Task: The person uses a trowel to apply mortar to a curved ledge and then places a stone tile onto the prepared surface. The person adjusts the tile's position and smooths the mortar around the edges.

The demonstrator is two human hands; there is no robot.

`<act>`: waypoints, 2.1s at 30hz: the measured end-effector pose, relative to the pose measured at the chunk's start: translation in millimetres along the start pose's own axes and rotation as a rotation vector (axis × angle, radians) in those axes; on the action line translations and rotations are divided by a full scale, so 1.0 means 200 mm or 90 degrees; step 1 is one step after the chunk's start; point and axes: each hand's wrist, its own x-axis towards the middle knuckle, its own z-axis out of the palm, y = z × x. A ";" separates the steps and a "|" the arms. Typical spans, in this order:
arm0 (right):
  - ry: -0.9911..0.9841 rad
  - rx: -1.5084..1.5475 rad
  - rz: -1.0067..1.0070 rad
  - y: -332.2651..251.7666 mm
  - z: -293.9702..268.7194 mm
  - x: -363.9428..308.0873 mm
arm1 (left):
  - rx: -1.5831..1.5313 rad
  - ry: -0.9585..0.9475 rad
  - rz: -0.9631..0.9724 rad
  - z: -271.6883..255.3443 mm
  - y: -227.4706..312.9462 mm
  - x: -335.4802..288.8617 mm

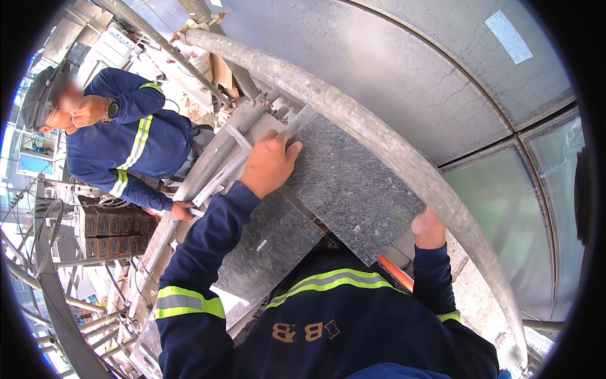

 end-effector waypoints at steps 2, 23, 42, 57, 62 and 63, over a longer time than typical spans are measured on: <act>0.036 0.080 -0.019 0.07 0.00 -0.04 | -0.070 -0.079 -0.069 0.01 0.03 0.02; -0.197 1.155 0.560 -0.53 -0.12 0.09 | -0.023 0.094 -0.311 -0.45 0.18 -0.58; -0.148 0.799 -0.102 -1.26 -0.37 0.02 | -0.211 0.577 -0.287 -0.50 -0.18 -1.15; -0.097 0.797 -0.459 -1.28 -0.25 -0.04 | -0.341 0.592 -0.247 -0.35 -0.33 -1.20; -0.085 0.780 -0.504 -1.26 -0.22 -0.03 | -0.334 0.562 -0.311 -0.37 -0.31 -1.25; -0.074 0.779 -0.508 -1.25 -0.21 -0.03 | -0.297 0.529 -0.328 -0.41 -0.30 -1.27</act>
